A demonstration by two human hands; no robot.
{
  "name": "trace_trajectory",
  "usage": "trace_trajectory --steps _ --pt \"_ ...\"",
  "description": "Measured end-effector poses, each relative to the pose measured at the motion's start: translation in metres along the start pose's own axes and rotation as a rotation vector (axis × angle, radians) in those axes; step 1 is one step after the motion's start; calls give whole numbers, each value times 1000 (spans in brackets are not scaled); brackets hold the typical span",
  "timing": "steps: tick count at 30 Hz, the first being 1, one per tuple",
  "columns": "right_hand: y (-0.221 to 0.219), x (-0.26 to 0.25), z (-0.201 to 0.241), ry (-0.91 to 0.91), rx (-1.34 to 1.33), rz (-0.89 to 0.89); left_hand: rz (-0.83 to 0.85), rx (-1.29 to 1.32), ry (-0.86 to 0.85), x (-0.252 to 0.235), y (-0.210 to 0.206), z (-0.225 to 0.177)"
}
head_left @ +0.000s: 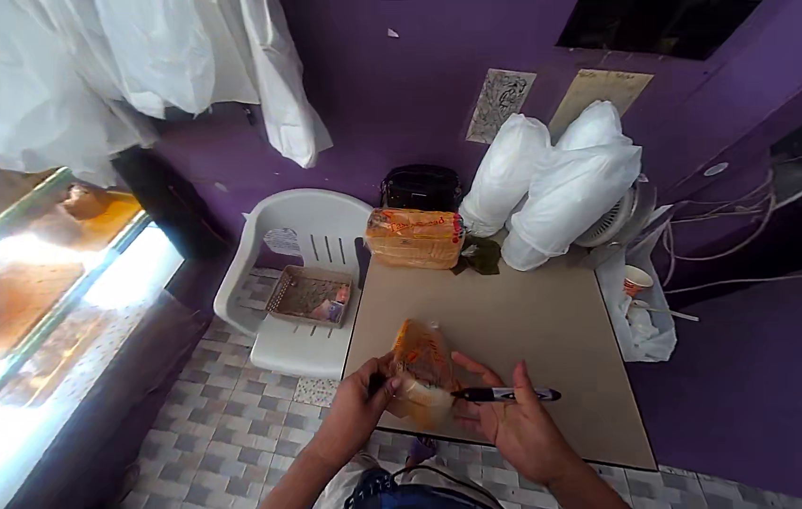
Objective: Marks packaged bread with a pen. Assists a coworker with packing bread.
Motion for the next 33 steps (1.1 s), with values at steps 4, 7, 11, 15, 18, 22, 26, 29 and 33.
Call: trace_trajectory --steps 4,7,11,15,18,22,26,29,33 --pt "15 -7 44 262 192 -327 63 10 92 -33 16 -4" --pt "0 -10 63 538 152 -473 143 13 108 -48 21 -3" --pt "-39 -35 61 591 96 -340 213 58 102 -58 25 -1" --pt "-49 -56 51 557 126 -310 257 63 64 -69 32 2" --pt "-49 -57 52 634 240 -426 278 88 88 -75 35 5" --pt "-55 -57 57 684 342 -499 272 125 115 -84 39 5" --pt "-56 -64 58 685 386 -495 273 154 137 -91 40 7" --pt "-57 -69 60 674 419 -488 278 170 149 -95 40 8" --pt "-54 -71 63 702 454 -511 277 171 150 -99 40 8"
Point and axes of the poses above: each hand's wrist, its own x-axis away from the middle knuckle, its own y-axis out of the back of the hand, z = x × y, the point moved 6 cm from there along -x, towards the middle knuckle, and after that the axes turned 3 degrees about -y, right-handed, at the moved point
